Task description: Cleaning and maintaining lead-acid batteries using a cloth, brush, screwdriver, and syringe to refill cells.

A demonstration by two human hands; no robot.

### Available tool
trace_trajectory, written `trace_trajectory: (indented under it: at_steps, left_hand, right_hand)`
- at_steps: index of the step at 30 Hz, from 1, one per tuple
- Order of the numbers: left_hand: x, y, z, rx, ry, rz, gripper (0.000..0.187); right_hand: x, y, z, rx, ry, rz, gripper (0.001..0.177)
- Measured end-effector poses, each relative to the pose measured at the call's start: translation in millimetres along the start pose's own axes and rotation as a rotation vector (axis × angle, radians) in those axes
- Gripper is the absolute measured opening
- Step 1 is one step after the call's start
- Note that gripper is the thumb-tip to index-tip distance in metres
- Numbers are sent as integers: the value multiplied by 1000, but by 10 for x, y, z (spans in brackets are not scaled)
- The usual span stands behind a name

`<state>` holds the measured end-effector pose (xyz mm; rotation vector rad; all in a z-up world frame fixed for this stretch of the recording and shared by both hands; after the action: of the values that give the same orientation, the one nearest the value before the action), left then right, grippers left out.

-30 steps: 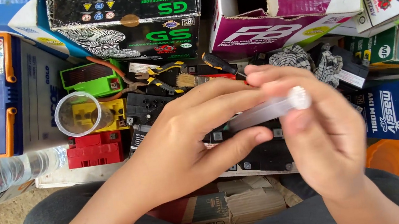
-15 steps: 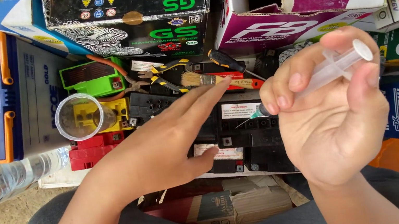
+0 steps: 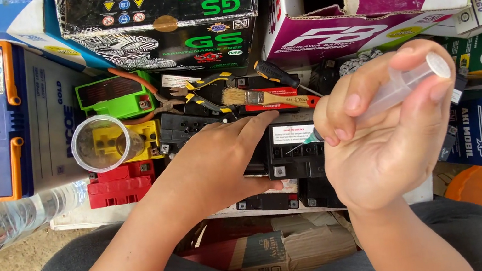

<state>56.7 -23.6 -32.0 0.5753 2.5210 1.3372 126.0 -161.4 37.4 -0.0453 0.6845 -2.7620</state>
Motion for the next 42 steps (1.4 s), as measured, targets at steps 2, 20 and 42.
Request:
trace_trajectory:
  at_steps: [2, 20, 42]
  left_hand:
    - [-8, 11, 13, 18, 13, 0, 98]
    - [-70, -24, -27, 345, 47, -68, 92]
    - [105, 15, 60, 346, 141, -8, 87]
  right_hand:
    - [-10, -35, -25, -5, 0, 27, 28]
    - [20, -105, -145, 40, 5, 88, 30]
    - [179, -397, -200, 153, 149, 184, 29]
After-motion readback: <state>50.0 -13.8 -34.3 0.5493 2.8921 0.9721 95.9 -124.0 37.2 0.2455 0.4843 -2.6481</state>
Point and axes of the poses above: each hand's wrist, its own x-axis away from the middle knuckle, its own y-axis out of the back of the hand, z = x × y, the point moved 7 cm from there along -x, towards the middle knuckle, and after that the axes turned 13 degrees about -y, right-handed, at the moved point
